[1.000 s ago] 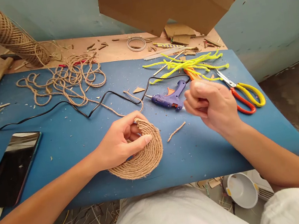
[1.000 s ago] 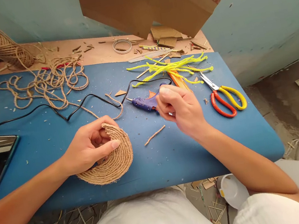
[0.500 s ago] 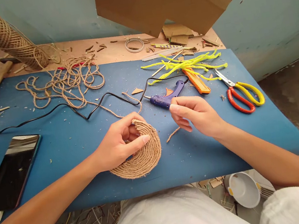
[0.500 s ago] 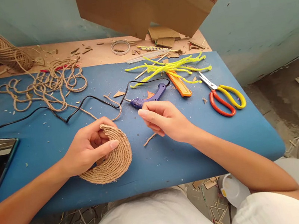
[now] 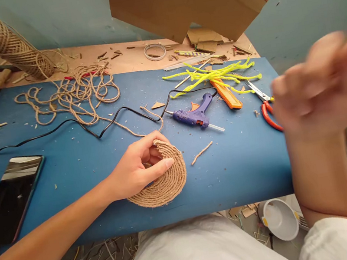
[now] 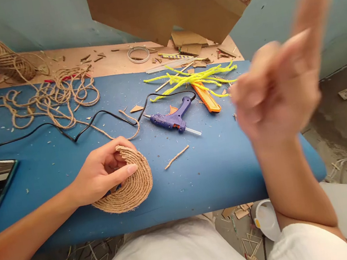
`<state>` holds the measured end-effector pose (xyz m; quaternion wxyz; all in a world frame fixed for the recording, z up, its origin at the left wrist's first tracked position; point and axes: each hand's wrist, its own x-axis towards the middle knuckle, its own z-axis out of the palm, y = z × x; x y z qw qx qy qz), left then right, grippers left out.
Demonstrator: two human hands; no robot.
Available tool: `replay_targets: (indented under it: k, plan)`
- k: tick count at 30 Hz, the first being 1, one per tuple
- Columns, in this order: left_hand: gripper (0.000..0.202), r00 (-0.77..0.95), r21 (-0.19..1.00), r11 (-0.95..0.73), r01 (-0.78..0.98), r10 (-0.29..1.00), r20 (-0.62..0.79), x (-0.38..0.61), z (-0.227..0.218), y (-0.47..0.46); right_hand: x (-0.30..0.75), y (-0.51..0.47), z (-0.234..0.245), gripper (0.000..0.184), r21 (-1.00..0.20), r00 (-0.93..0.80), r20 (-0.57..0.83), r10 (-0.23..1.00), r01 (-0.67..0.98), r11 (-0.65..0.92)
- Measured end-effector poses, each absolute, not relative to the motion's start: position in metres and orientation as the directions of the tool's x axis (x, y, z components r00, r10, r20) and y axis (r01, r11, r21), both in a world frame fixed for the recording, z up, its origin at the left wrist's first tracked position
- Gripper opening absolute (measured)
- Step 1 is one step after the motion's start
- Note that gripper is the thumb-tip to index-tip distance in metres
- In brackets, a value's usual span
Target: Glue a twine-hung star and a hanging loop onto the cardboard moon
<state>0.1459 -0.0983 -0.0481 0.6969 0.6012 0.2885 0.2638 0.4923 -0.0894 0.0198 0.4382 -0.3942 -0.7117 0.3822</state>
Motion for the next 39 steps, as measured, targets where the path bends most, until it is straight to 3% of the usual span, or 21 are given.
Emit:
replay_targets:
  k: [4,8,19,26,33,39]
  plan:
    - [0.02,0.717,0.989,0.146,-0.032,0.693,-0.08,0.145,-0.049,-0.098,0.442,-0.11,-0.012,0.03,-0.749,-0.454,0.415,0.788,0.322,0.579]
    - [0.02,0.772,0.981,0.177,-0.082,0.634,-0.05,0.144,-0.049,-0.097,0.416,-0.123,-0.034,0.008,-0.515,-0.598,0.517,0.613,0.356,0.78]
    - [0.028,0.849,0.952,0.307,0.0,0.503,-0.162,0.141,-0.042,-0.095,0.417,-0.119,-0.035,0.018,-0.272,-0.721,0.537,0.437,0.343,0.899]
    - [0.026,0.891,0.93,0.363,0.055,0.403,-0.209,0.142,-0.044,-0.093,0.413,-0.123,-0.036,0.026,-0.292,-0.747,0.482,0.458,0.356,0.888]
    - [0.029,0.868,0.928,0.373,0.024,0.454,-0.204,0.142,-0.043,-0.095,0.415,-0.123,-0.038,0.013,-0.632,-0.611,0.498,0.615,0.23,0.74]
    - [0.031,0.852,0.938,0.343,0.046,0.476,-0.216,0.141,-0.045,-0.096,0.416,-0.124,-0.04,0.006,-0.684,-0.605,0.505,0.615,0.154,0.713]
